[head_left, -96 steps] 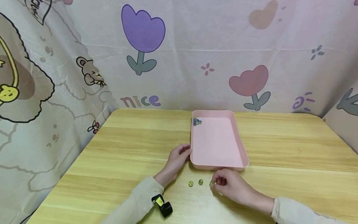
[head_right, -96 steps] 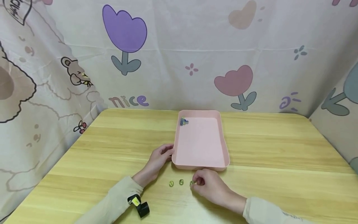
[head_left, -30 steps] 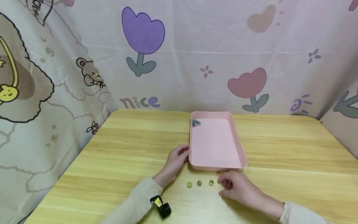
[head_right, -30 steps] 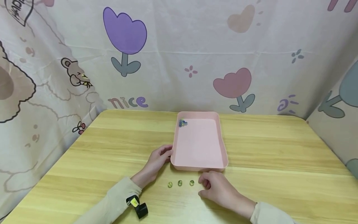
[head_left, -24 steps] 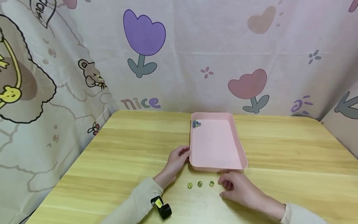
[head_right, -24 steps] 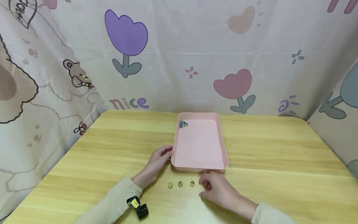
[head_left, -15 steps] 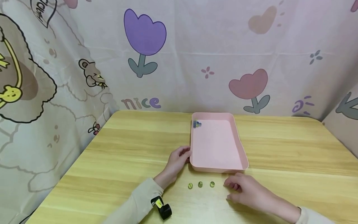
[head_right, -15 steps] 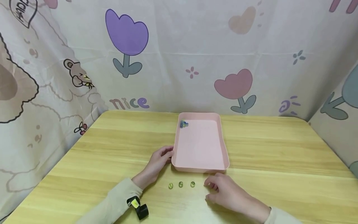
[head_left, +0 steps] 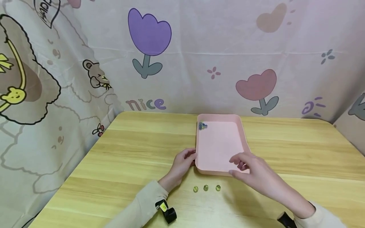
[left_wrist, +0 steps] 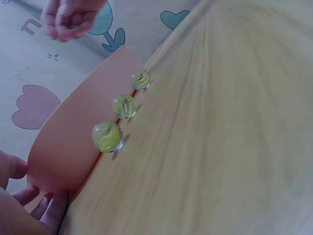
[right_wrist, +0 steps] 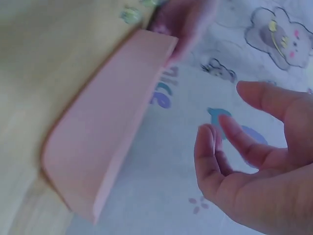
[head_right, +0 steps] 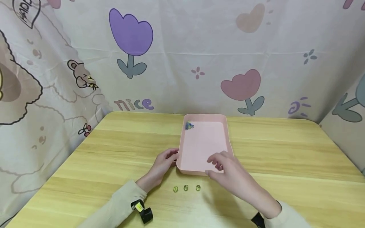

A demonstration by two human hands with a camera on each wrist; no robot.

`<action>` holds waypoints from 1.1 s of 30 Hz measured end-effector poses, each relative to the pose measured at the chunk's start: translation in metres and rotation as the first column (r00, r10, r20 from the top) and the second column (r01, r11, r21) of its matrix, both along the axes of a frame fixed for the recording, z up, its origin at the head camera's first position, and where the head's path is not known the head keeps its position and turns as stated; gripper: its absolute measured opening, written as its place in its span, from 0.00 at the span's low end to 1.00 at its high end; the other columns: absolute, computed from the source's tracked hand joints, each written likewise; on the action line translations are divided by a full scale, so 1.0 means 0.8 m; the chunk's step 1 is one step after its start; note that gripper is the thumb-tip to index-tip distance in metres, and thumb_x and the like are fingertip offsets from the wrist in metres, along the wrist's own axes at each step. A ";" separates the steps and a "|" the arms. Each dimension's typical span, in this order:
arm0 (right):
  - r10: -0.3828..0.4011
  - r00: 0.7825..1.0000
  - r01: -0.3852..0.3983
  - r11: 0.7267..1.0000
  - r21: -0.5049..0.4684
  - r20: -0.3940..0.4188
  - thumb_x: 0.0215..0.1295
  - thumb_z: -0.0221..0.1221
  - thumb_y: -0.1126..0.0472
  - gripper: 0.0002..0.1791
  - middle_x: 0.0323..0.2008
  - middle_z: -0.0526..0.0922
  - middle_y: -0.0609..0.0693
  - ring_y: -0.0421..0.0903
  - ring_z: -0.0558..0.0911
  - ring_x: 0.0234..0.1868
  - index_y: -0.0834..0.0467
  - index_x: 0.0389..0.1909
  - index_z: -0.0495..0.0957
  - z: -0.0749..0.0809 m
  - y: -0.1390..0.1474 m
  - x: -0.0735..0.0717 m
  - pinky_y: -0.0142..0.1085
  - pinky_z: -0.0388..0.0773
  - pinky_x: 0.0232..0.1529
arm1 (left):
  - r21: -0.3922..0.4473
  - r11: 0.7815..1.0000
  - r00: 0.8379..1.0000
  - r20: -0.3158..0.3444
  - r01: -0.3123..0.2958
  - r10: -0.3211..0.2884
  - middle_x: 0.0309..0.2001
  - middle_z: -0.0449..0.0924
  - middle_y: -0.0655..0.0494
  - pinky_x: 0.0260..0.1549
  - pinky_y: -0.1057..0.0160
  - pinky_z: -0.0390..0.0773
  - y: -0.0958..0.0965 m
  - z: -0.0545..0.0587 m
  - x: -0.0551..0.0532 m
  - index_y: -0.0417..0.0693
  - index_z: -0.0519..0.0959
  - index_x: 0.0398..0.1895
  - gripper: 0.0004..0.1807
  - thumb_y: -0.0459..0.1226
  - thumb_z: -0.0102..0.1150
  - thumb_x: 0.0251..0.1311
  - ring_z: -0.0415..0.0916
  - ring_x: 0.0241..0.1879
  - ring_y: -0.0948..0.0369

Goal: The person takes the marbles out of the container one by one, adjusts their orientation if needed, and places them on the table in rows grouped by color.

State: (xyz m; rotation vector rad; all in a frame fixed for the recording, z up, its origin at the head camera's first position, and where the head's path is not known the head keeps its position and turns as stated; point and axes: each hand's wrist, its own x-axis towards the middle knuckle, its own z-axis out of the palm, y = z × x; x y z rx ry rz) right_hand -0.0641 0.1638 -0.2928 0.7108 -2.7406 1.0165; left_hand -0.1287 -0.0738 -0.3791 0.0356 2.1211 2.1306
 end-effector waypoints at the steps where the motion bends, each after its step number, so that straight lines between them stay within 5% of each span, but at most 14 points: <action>1: -0.022 1.000 0.021 0.999 -0.024 -0.010 0.56 0.68 0.64 0.11 0.35 0.77 0.41 0.40 0.76 0.33 0.57 0.40 0.80 0.003 -0.002 -0.001 0.35 0.80 0.36 | 0.000 1.000 1.000 -0.001 0.001 -0.001 0.51 0.77 0.41 0.46 0.61 0.80 0.001 0.000 0.000 0.29 0.73 0.58 0.19 0.33 0.53 0.68 0.76 0.45 0.57; 11: -0.090 0.995 0.094 0.990 -0.109 0.039 0.59 0.66 0.63 0.12 0.39 0.82 0.48 0.44 0.79 0.38 0.61 0.43 0.80 0.021 -0.010 -0.027 0.39 0.81 0.41 | -0.005 1.000 1.000 -0.005 0.008 -0.008 0.50 0.77 0.42 0.45 0.61 0.80 0.002 -0.002 -0.002 0.30 0.73 0.57 0.18 0.32 0.53 0.68 0.77 0.44 0.57; 21: -0.128 0.968 0.170 0.968 -0.186 0.218 0.63 0.63 0.61 0.15 0.34 0.81 0.51 0.47 0.77 0.36 0.66 0.46 0.78 0.011 0.011 -0.074 0.32 0.77 0.35 | 0.005 1.000 1.000 -0.010 0.011 -0.011 0.50 0.77 0.40 0.45 0.61 0.80 0.000 0.001 -0.001 0.29 0.72 0.58 0.19 0.32 0.53 0.68 0.76 0.45 0.56; 33: -0.128 0.951 0.151 0.987 -0.063 0.280 0.62 0.64 0.60 0.17 0.35 0.79 0.53 0.48 0.75 0.37 0.67 0.46 0.77 0.026 0.017 -0.143 0.32 0.75 0.37 | -0.010 1.000 1.000 0.008 0.006 -0.006 0.49 0.77 0.42 0.46 0.62 0.80 -0.001 -0.004 -0.004 0.30 0.73 0.57 0.18 0.33 0.53 0.68 0.77 0.44 0.57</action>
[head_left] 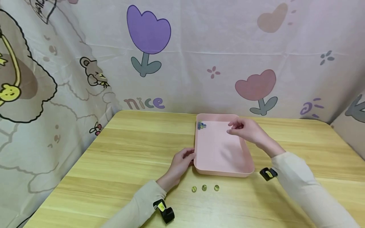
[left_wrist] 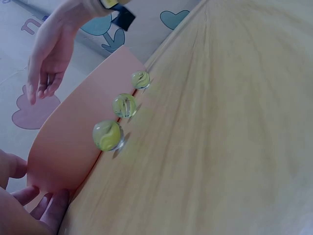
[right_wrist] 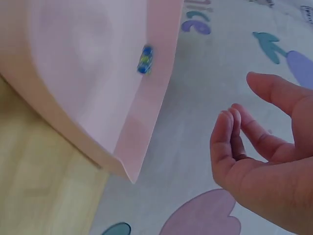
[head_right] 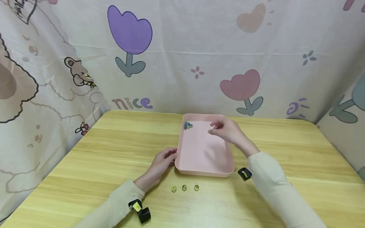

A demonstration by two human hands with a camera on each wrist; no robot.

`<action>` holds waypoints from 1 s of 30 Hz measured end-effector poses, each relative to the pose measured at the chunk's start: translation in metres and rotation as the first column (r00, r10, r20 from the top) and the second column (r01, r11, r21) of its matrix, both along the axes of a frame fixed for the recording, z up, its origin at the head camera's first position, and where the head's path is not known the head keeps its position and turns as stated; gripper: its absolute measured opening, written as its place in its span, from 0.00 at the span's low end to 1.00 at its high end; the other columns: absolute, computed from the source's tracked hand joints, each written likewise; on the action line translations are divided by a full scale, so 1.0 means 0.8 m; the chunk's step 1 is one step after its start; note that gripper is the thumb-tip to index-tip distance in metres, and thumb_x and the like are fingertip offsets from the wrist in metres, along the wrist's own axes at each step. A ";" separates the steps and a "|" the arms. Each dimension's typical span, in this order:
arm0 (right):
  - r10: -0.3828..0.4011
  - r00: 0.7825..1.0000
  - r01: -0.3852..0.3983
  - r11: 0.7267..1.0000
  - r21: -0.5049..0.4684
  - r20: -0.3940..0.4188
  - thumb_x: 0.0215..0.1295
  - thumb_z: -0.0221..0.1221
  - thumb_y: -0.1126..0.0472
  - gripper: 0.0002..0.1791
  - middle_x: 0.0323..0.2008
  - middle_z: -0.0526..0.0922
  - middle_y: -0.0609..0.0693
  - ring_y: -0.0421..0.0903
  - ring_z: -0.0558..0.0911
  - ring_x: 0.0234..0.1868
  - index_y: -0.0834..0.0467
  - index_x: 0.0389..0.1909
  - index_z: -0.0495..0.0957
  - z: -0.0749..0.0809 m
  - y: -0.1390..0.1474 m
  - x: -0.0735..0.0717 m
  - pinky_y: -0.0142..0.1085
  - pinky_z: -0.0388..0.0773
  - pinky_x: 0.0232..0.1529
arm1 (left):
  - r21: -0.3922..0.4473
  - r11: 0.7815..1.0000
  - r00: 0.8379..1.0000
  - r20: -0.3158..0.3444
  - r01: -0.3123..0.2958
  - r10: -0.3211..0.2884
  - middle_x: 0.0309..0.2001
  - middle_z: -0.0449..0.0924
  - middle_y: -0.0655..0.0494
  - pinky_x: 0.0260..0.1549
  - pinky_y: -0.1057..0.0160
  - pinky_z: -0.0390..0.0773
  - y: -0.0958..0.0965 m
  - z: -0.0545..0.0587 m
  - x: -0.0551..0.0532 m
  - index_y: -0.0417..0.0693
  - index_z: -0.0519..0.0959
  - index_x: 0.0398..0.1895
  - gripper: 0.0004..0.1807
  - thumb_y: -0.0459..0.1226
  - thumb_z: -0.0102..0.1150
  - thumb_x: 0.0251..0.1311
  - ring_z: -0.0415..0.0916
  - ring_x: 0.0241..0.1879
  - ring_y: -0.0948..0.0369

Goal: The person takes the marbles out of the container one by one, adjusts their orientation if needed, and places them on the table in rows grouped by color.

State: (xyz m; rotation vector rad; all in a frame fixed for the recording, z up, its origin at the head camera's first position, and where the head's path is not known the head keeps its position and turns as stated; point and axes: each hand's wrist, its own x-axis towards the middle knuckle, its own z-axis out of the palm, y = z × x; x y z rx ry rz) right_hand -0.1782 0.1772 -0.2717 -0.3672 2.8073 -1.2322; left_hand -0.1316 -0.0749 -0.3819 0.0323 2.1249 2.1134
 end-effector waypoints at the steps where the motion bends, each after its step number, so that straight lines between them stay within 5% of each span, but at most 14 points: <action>1: 0.001 1.000 -0.001 1.000 0.006 0.003 0.62 0.64 0.60 0.17 0.35 0.79 0.53 0.48 0.75 0.37 0.67 0.46 0.77 0.002 -0.001 -0.006 0.33 0.75 0.37 | 0.000 1.000 1.000 -0.003 -0.001 0.001 0.49 0.77 0.42 0.46 0.62 0.80 0.000 0.001 0.000 0.30 0.73 0.57 0.18 0.33 0.53 0.68 0.77 0.43 0.58; 11: -0.035 0.999 0.035 0.999 -0.009 0.039 0.61 0.64 0.62 0.17 0.34 0.77 0.53 0.49 0.73 0.36 0.67 0.49 0.79 -0.002 -0.025 -0.050 0.35 0.73 0.37 | 0.007 1.000 1.000 -0.018 0.001 -0.001 0.48 0.78 0.41 0.43 0.60 0.81 0.000 0.002 0.002 0.28 0.72 0.58 0.19 0.33 0.53 0.68 0.77 0.42 0.58; 23: -0.009 0.999 0.011 0.999 -0.039 0.050 0.60 0.64 0.65 0.17 0.33 0.76 0.53 0.48 0.72 0.35 0.69 0.48 0.79 -0.020 -0.046 -0.080 0.35 0.71 0.35 | 0.004 1.000 1.000 -0.008 -0.006 0.007 0.49 0.77 0.39 0.44 0.60 0.81 0.001 0.004 0.003 0.29 0.72 0.58 0.19 0.33 0.53 0.68 0.77 0.43 0.56; 30: -0.038 0.997 0.039 0.999 -0.007 0.069 0.59 0.64 0.63 0.17 0.42 0.81 0.56 0.50 0.76 0.43 0.66 0.49 0.81 -0.038 -0.058 -0.092 0.39 0.74 0.44 | 0.004 1.000 1.000 -0.004 0.000 0.000 0.50 0.77 0.40 0.45 0.61 0.80 0.001 0.003 0.004 0.29 0.72 0.58 0.19 0.33 0.53 0.68 0.77 0.44 0.55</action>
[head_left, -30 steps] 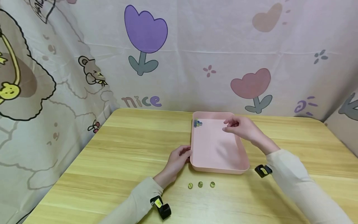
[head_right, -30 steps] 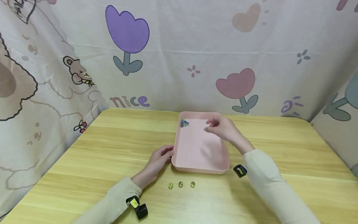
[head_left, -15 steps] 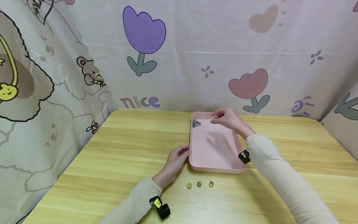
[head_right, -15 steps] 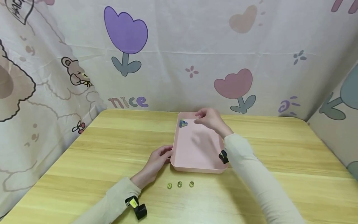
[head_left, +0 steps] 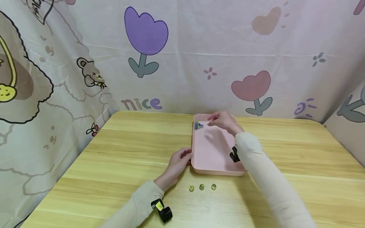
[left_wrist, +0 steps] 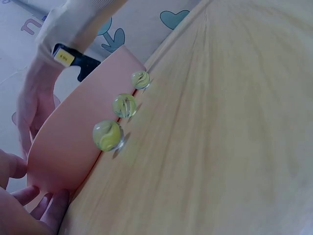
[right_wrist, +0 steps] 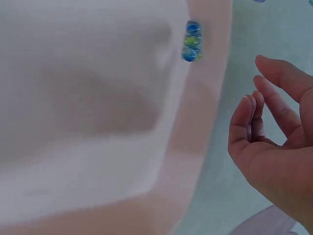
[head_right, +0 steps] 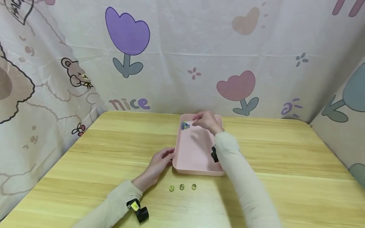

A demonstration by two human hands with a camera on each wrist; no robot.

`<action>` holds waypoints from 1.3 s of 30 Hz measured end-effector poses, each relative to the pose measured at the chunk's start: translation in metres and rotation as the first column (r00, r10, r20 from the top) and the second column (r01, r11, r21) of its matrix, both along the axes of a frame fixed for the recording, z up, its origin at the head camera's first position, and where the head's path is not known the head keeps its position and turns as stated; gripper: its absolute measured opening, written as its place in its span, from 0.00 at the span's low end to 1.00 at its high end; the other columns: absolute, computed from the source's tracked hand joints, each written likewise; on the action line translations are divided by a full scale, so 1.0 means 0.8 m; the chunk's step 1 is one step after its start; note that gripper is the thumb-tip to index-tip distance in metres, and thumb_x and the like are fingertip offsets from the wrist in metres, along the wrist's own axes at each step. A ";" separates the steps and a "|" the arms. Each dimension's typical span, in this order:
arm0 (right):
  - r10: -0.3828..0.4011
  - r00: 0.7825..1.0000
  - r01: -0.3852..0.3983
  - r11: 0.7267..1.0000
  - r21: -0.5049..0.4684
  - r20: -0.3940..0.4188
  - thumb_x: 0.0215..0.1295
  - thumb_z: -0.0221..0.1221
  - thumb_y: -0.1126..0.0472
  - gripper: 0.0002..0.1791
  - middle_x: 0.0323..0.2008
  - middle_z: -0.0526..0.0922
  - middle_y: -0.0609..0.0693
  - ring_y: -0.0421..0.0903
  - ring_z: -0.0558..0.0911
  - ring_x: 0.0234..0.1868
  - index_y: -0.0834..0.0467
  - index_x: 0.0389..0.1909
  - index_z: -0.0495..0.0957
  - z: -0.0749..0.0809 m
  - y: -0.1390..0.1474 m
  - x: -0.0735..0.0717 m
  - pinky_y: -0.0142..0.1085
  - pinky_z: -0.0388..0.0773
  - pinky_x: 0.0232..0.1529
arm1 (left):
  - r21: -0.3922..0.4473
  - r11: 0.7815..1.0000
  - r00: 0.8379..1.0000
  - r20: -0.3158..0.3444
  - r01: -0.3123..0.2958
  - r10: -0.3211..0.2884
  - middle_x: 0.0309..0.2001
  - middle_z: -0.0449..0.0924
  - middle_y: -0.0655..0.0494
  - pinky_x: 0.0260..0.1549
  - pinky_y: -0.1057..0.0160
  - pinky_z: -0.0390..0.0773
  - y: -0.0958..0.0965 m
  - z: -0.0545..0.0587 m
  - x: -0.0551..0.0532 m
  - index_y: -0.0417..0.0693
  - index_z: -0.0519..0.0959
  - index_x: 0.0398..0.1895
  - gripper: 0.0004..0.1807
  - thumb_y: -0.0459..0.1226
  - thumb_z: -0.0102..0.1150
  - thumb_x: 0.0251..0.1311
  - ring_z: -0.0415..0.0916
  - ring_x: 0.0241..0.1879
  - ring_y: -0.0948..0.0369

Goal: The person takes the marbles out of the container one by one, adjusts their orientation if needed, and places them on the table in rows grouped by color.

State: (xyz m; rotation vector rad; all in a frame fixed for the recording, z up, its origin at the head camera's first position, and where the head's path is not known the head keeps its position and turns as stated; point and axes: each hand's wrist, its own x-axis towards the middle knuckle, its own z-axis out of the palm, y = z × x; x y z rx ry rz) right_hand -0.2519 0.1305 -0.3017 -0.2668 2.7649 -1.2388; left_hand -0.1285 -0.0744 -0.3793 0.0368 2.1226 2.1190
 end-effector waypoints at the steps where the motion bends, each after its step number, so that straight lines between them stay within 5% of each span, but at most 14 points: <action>1: 0.000 1.000 0.001 1.000 -0.023 0.013 0.60 0.64 0.64 0.18 0.45 0.81 0.58 0.51 0.76 0.45 0.67 0.50 0.80 -0.003 -0.003 -0.001 0.40 0.75 0.47 | -0.001 1.000 1.000 0.000 -0.001 0.001 0.50 0.77 0.40 0.45 0.61 0.80 -0.001 -0.001 -0.001 0.29 0.72 0.58 0.19 0.33 0.53 0.68 0.77 0.44 0.55; 6: 0.037 0.995 -0.012 0.963 -0.268 0.089 0.63 0.59 0.70 0.18 0.53 0.78 0.66 0.54 0.76 0.51 0.74 0.52 0.75 -0.022 -0.015 -0.002 0.46 0.73 0.57 | 0.001 1.000 1.000 0.000 -0.004 0.004 0.50 0.77 0.40 0.45 0.61 0.80 -0.002 -0.003 -0.001 0.29 0.72 0.58 0.19 0.32 0.53 0.68 0.77 0.43 0.56; 9: 0.008 0.995 0.026 0.943 -0.332 0.101 0.63 0.58 0.72 0.17 0.44 0.83 0.62 0.46 0.78 0.39 0.76 0.51 0.75 -0.033 -0.018 -0.007 0.38 0.77 0.47 | 0.007 1.000 1.000 -0.008 0.000 0.000 0.50 0.77 0.40 0.45 0.61 0.80 -0.001 -0.002 -0.001 0.29 0.72 0.58 0.19 0.32 0.53 0.68 0.78 0.42 0.56; 14: -0.062 0.992 0.096 0.936 -0.339 0.111 0.59 0.61 0.71 0.14 0.26 0.80 0.45 0.36 0.69 0.22 0.75 0.45 0.78 -0.055 -0.023 -0.019 0.26 0.67 0.23 | 0.013 1.000 1.000 -0.013 0.004 -0.004 0.50 0.77 0.39 0.45 0.61 0.81 0.001 -0.004 -0.002 0.28 0.71 0.58 0.20 0.33 0.53 0.68 0.78 0.43 0.55; 23: -0.117 0.984 0.150 0.950 -0.274 0.133 0.62 0.61 0.66 0.12 0.36 0.83 0.52 0.42 0.74 0.32 0.69 0.44 0.81 -0.067 -0.028 -0.023 0.28 0.72 0.32 | 0.021 1.000 1.000 -0.009 0.006 -0.006 0.49 0.77 0.41 0.46 0.62 0.80 0.001 -0.006 -0.004 0.29 0.73 0.57 0.18 0.32 0.53 0.67 0.77 0.45 0.55; 39: -0.038 0.998 0.049 0.963 -0.264 0.047 0.56 0.66 0.66 0.08 0.34 0.84 0.52 0.40 0.73 0.29 0.65 0.36 0.84 -0.068 -0.023 -0.039 0.29 0.72 0.30 | 0.029 1.000 1.000 -0.017 0.007 -0.007 0.50 0.77 0.40 0.45 0.61 0.81 -0.002 -0.003 -0.001 0.29 0.72 0.58 0.19 0.32 0.53 0.67 0.78 0.43 0.55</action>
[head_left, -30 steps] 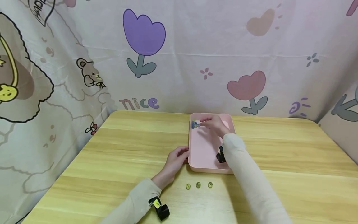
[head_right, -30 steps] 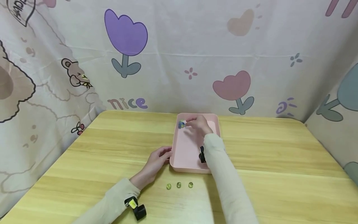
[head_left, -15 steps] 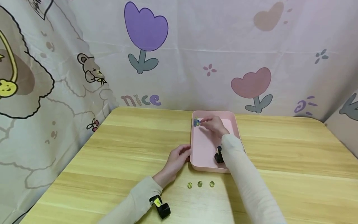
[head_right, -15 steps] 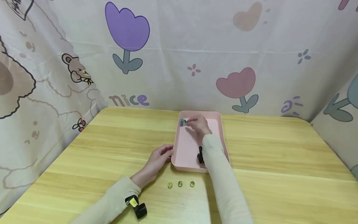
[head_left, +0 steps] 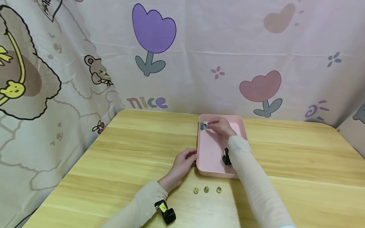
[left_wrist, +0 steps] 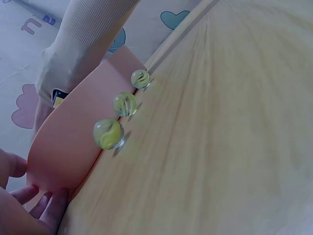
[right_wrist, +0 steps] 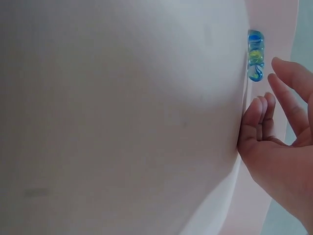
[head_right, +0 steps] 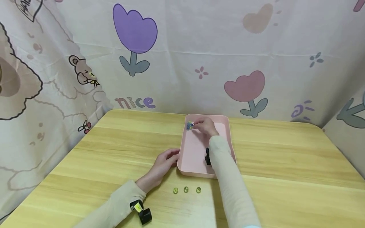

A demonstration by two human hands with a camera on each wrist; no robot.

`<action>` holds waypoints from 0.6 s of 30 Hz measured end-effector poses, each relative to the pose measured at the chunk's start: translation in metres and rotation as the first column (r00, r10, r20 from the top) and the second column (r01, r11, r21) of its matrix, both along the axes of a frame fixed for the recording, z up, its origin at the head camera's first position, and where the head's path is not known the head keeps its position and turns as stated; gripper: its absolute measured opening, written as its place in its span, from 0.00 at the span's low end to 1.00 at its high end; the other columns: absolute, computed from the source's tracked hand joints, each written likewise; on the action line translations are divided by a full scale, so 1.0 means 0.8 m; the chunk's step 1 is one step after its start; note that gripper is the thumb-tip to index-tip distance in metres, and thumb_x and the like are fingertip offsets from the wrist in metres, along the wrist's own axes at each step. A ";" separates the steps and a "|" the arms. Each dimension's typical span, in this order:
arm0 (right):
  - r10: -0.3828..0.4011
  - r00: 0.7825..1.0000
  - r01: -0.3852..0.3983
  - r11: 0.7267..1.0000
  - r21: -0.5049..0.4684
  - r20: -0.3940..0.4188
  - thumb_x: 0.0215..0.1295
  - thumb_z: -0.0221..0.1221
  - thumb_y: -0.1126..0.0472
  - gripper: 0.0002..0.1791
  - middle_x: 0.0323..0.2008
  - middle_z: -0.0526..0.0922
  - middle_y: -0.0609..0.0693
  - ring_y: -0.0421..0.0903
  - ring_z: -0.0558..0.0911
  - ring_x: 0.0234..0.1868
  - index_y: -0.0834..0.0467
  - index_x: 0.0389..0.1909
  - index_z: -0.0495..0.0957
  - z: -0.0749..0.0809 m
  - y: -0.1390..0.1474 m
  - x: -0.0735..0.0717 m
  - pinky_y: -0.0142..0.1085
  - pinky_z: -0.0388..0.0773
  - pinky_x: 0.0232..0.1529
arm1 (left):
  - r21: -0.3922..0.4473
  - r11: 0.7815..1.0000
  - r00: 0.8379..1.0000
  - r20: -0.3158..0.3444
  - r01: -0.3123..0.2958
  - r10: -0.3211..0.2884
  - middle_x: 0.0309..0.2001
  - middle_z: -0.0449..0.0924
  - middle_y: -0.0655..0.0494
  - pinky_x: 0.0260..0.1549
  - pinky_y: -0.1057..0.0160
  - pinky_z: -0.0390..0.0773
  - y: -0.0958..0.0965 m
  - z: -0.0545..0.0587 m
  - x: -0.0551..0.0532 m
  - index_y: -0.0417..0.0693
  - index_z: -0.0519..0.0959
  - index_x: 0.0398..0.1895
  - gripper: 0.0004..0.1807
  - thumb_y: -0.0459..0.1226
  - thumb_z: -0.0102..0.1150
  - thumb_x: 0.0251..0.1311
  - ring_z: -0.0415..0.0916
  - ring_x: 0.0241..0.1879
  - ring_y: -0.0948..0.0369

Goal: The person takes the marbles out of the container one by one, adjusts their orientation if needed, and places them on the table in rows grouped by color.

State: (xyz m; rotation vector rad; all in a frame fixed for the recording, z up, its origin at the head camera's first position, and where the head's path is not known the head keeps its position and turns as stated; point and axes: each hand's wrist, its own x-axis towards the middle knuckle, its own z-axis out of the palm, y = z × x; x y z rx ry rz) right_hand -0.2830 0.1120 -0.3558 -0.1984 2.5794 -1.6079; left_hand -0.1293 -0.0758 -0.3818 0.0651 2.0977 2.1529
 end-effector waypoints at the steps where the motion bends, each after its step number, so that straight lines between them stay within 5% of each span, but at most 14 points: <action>1: 0.004 1.000 -0.004 1.000 0.004 -0.007 0.55 0.67 0.66 0.07 0.34 0.84 0.52 0.40 0.73 0.29 0.65 0.35 0.84 0.000 0.000 0.000 0.29 0.71 0.30 | -0.001 1.000 1.000 -0.002 0.001 -0.001 0.50 0.77 0.40 0.45 0.61 0.81 0.000 0.001 0.000 0.29 0.72 0.58 0.19 0.32 0.53 0.67 0.78 0.43 0.55; 9: -0.017 1.000 0.016 0.995 0.094 0.006 0.58 0.63 0.69 0.09 0.37 0.84 0.56 0.38 0.69 0.27 0.70 0.38 0.83 0.004 -0.012 -0.002 0.28 0.67 0.28 | -0.001 1.000 1.000 0.010 -0.004 0.004 0.49 0.78 0.41 0.45 0.61 0.81 0.001 -0.001 -0.002 0.29 0.72 0.57 0.19 0.32 0.54 0.67 0.78 0.43 0.56; 18: 0.000 1.000 -0.001 0.987 0.158 0.004 0.56 0.66 0.70 0.08 0.39 0.83 0.57 0.45 0.72 0.37 0.70 0.36 0.83 0.005 -0.015 0.000 0.31 0.68 0.38 | -0.001 1.000 1.000 0.017 -0.012 0.012 0.47 0.78 0.42 0.45 0.62 0.81 0.002 -0.002 -0.002 0.29 0.73 0.56 0.18 0.31 0.54 0.66 0.78 0.43 0.56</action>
